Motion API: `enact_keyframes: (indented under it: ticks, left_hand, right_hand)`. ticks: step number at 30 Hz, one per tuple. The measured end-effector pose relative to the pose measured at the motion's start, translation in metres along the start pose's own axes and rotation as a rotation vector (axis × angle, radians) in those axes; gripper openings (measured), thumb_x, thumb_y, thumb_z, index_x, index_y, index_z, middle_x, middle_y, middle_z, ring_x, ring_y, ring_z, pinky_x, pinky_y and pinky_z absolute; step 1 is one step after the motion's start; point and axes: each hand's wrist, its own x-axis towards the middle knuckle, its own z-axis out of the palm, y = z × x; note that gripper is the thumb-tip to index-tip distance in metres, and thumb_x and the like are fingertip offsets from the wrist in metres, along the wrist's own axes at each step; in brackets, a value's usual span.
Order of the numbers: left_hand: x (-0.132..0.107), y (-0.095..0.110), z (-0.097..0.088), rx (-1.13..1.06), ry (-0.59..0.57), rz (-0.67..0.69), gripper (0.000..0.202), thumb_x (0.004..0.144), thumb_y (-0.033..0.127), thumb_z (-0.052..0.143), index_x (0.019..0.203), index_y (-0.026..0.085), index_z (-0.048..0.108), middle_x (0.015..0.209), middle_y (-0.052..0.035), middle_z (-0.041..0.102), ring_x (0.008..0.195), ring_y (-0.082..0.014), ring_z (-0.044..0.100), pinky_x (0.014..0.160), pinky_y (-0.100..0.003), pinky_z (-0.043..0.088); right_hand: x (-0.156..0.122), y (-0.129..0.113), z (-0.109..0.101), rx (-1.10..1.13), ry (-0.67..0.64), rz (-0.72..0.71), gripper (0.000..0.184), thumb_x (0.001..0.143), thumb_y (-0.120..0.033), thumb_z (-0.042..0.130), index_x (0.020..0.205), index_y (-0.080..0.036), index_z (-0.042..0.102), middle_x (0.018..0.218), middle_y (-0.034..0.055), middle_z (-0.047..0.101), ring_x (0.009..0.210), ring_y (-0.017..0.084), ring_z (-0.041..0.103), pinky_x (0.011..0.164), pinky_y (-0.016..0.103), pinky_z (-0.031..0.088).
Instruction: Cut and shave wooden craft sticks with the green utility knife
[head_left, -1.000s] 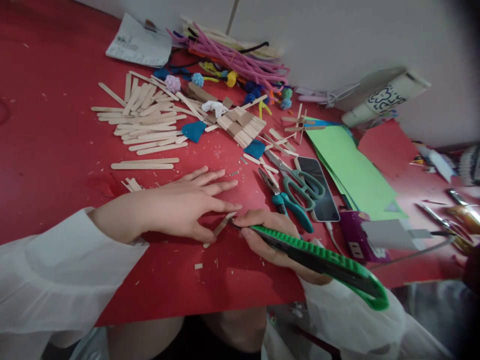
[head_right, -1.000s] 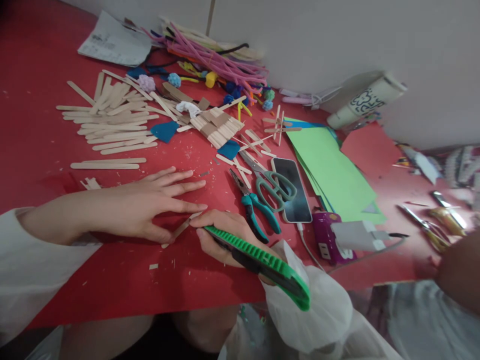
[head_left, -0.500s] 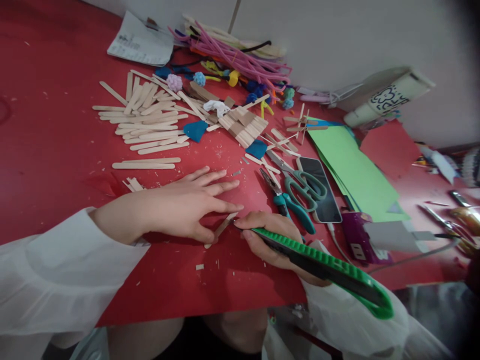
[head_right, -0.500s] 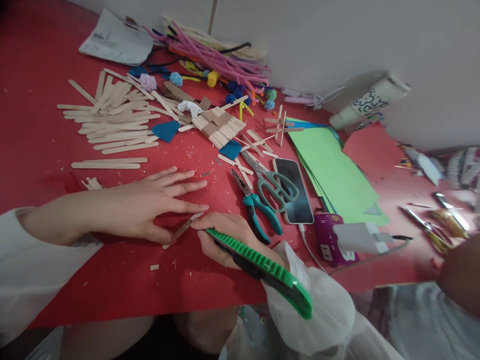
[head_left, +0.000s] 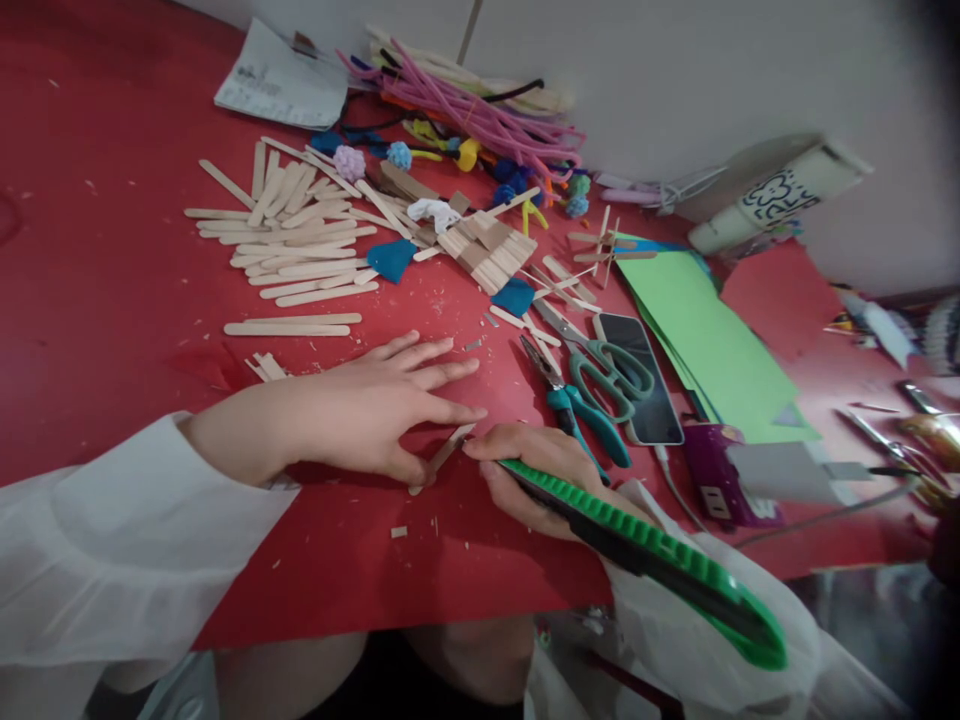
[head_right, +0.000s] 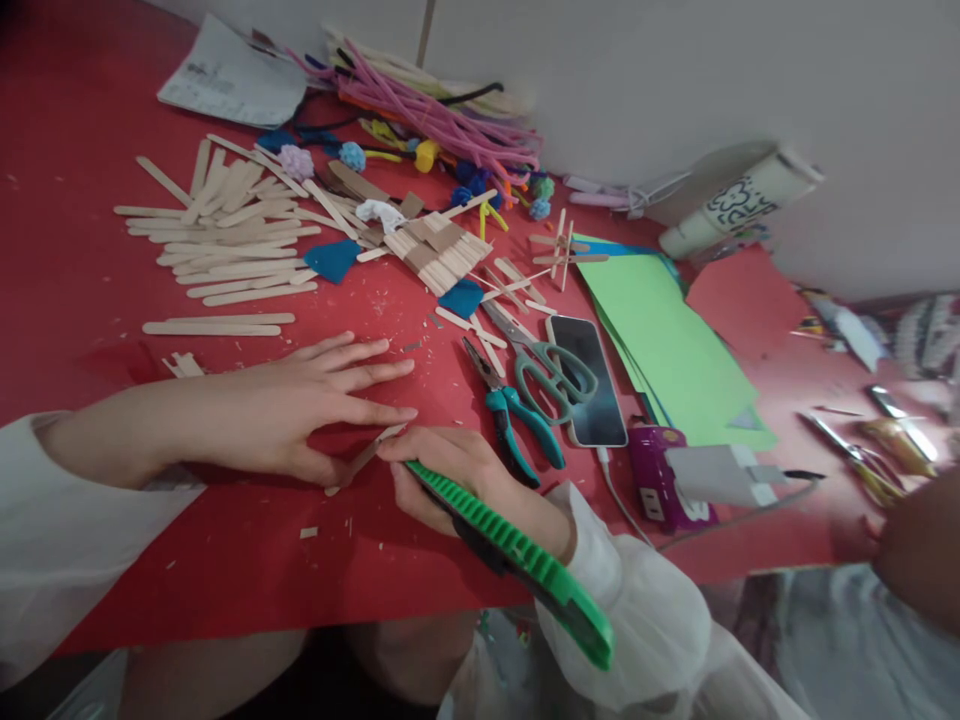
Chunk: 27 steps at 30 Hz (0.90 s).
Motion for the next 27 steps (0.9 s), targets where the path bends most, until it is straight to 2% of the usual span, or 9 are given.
enact_keyframes:
  ticks: [3, 5, 8, 12, 17, 20, 23, 27]
  left_hand:
    - [0.0, -0.001, 0.001, 0.005, 0.022, 0.002, 0.06, 0.069, 0.035, 0.066, 0.127, 0.035, 0.051, 0.152, -0.0021, 0.023, 0.141, -0.0281, 0.001, 0.112, -0.049, 0.008]
    - [0.0, -0.001, 0.001, 0.005, 0.031, 0.001, 0.06, 0.068, 0.035, 0.067, 0.126, 0.035, 0.051, 0.152, -0.0022, 0.022, 0.141, -0.0282, 0.002, 0.112, -0.049, 0.01]
    - [-0.001, -0.001, 0.002, 0.001, 0.044, 0.0, 0.06, 0.068, 0.035, 0.068, 0.126, 0.036, 0.051, 0.153, -0.0017, 0.019, 0.141, -0.0288, 0.002, 0.111, -0.05, 0.011]
    - [-0.001, -0.002, 0.003, -0.01, 0.049, -0.011, 0.061, 0.067, 0.035, 0.068, 0.126, 0.037, 0.051, 0.153, -0.0011, 0.018, 0.141, -0.0289, 0.003, 0.111, -0.051, 0.01]
    - [-0.001, -0.001, 0.001, -0.015, 0.03, -0.016, 0.063, 0.068, 0.036, 0.067, 0.128, 0.038, 0.049, 0.154, -0.0003, 0.014, 0.141, -0.0295, 0.001, 0.111, -0.05, 0.011]
    - [-0.001, 0.0, -0.003, -0.015, 0.012, -0.029, 0.06, 0.072, 0.037, 0.065, 0.129, 0.038, 0.048, 0.154, 0.0, 0.012, 0.141, -0.0302, 0.002, 0.111, -0.051, 0.011]
    - [-0.002, 0.003, -0.006, -0.013, -0.011, -0.052, 0.063, 0.072, 0.036, 0.065, 0.131, 0.04, 0.043, 0.154, -0.0001, 0.008, 0.141, -0.0305, 0.003, 0.111, -0.051, 0.013]
    - [-0.003, 0.006, -0.006, 0.014, -0.003, -0.06, 0.065, 0.072, 0.038, 0.066, 0.132, 0.04, 0.042, 0.154, -0.0005, 0.007, 0.141, -0.0312, 0.004, 0.11, -0.052, 0.017]
  right_hand:
    - [0.008, -0.006, -0.005, 0.087, -0.071, -0.01, 0.016, 0.087, -0.01, 0.039, 0.087, -0.022, 0.05, 0.064, -0.0015, 0.058, 0.056, 0.009, 0.058, 0.059, 0.023, 0.049]
    - [0.012, -0.01, -0.009, 0.183, -0.14, 0.017, 0.019, 0.089, -0.009, 0.036, 0.086, -0.022, 0.05, 0.049, -0.0084, 0.046, 0.041, 0.007, 0.046, 0.053, 0.021, 0.046]
    - [0.013, -0.01, -0.009, 0.259, -0.171, 0.041, 0.019, 0.09, -0.01, 0.035, 0.087, -0.022, 0.05, 0.044, -0.0115, 0.038, 0.035, 0.006, 0.039, 0.051, 0.02, 0.044]
    - [0.009, -0.003, -0.002, 0.183, -0.063, 0.014, 0.017, 0.086, -0.008, 0.042, 0.089, -0.022, 0.049, 0.05, -0.0091, 0.045, 0.043, 0.007, 0.047, 0.053, 0.021, 0.044]
    - [0.005, 0.002, 0.002, 0.088, 0.007, -0.043, 0.018, 0.084, -0.008, 0.045, 0.093, -0.023, 0.05, 0.076, 0.0004, 0.063, 0.061, 0.008, 0.06, 0.057, 0.02, 0.046]
    - [0.002, -0.002, -0.002, 0.082, 0.059, 0.135, 0.015, 0.083, -0.01, 0.048, 0.091, -0.021, 0.055, 0.08, 0.0016, 0.066, 0.068, 0.009, 0.063, 0.062, 0.021, 0.049]
    - [-0.002, -0.003, -0.005, 0.184, 0.195, 0.332, 0.009, 0.085, -0.018, 0.051, 0.089, -0.02, 0.059, 0.07, -0.0014, 0.065, 0.055, 0.008, 0.058, 0.053, 0.02, 0.047]
    - [-0.006, 0.003, -0.006, 0.34, 0.412, 0.368, 0.008, 0.087, -0.025, 0.051, 0.087, -0.02, 0.058, 0.058, -0.0053, 0.059, 0.045, 0.006, 0.05, 0.045, 0.019, 0.041]
